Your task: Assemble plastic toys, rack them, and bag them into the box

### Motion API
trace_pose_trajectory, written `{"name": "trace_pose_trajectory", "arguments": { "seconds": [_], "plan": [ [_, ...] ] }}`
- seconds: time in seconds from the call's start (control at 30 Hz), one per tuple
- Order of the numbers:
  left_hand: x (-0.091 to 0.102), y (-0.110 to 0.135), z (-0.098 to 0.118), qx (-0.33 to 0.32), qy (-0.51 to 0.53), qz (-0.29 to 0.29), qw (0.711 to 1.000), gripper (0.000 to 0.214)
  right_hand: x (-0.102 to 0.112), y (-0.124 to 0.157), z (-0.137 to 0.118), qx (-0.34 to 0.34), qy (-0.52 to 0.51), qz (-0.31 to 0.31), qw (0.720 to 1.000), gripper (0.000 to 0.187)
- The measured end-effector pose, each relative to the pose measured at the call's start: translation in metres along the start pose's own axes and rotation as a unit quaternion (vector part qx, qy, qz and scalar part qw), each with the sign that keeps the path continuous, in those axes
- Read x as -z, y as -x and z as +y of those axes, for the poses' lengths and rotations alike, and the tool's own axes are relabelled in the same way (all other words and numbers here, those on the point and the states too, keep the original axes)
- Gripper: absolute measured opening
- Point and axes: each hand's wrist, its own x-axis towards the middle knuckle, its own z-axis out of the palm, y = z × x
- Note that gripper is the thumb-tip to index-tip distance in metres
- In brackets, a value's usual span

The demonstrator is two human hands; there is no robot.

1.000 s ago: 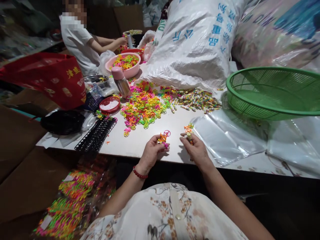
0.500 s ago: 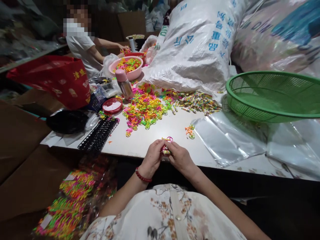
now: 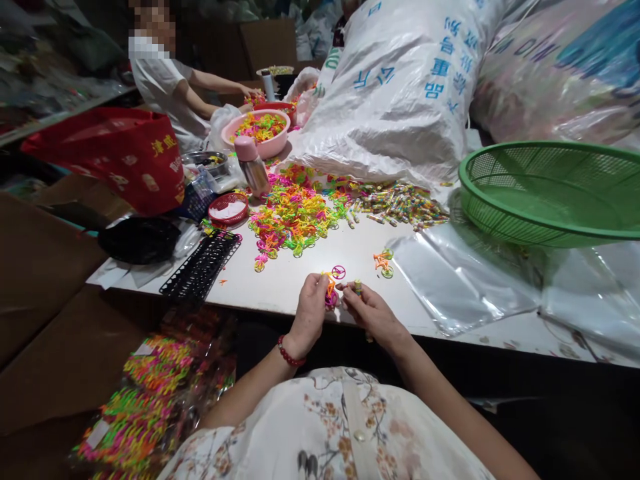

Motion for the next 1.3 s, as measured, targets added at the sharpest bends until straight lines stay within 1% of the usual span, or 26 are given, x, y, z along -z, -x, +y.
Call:
{"name": "trace_pose_trajectory", "arguments": {
  "seconds": [0.13,0.2,0.3,0.43,0.53,0.63,0.7,0.77,0.83,0.97,1.07,1.13,1.17,1.2,1.27,1.3],
  "plan": [
    [-0.003,0.002,0.001,0.008,0.018,-0.024,1.000,0.032,0.001,0.000,0.002,0.009,0.022,0.018,1.000,0.043],
    [-0.003,0.003,0.000,0.005,0.016,-0.030,0.999,0.030,0.002,0.001,0.001,0.010,0.032,0.013,0.999,0.044],
    [-0.001,0.003,-0.001,-0.002,0.000,-0.034,0.999,0.027,0.003,0.003,-0.002,-0.008,0.020,-0.004,1.000,0.045],
    [0.003,0.003,-0.004,-0.013,-0.069,-0.024,0.997,0.028,0.004,0.004,-0.003,-0.012,-0.006,-0.010,1.000,0.045],
    [0.005,0.003,-0.003,-0.012,-0.123,-0.022,0.992,0.028,0.008,0.004,-0.002,-0.023,-0.021,-0.035,0.999,0.046],
    [0.006,0.002,0.001,-0.038,-0.192,-0.029,0.980,0.026,0.012,0.004,-0.002,-0.052,-0.034,-0.072,0.995,0.048],
    [0.006,0.002,0.004,-0.059,-0.236,-0.031,0.969,0.025,0.014,0.005,-0.003,-0.060,-0.025,-0.079,0.995,0.048],
    [0.007,0.001,0.007,-0.068,-0.264,-0.029,0.962,0.024,0.014,0.006,-0.003,-0.050,-0.002,-0.074,0.996,0.048],
    [0.008,0.000,0.006,-0.068,-0.269,-0.027,0.960,0.023,0.011,0.007,-0.004,-0.023,0.030,-0.067,0.997,0.046],
    [0.008,-0.003,-0.005,-0.070,-0.239,-0.019,0.968,0.023,0.006,0.010,-0.003,0.053,0.127,-0.058,0.989,0.043],
    [0.004,-0.008,-0.015,-0.057,-0.242,-0.034,0.968,0.025,0.009,0.010,0.002,0.071,0.194,-0.045,0.977,0.041],
    [0.002,-0.016,-0.018,-0.065,-0.263,-0.049,0.961,0.027,0.019,0.007,0.008,0.079,0.243,-0.025,0.966,0.039],
    [0.002,-0.021,-0.019,-0.082,-0.275,-0.047,0.957,0.027,0.027,0.005,0.011,0.093,0.272,0.001,0.958,0.036],
    [0.004,-0.028,-0.018,-0.106,-0.290,-0.034,0.951,0.025,0.035,0.003,0.013,0.115,0.303,0.042,0.945,0.031],
    [0.011,-0.043,-0.015,-0.155,-0.339,0.025,0.928,0.018,0.051,-0.001,0.014,0.170,0.357,0.142,0.907,0.025],
    [0.016,-0.052,-0.013,-0.177,-0.376,0.062,0.907,0.013,0.058,-0.002,0.014,0.193,0.372,0.181,0.890,0.025]
  ]
}}
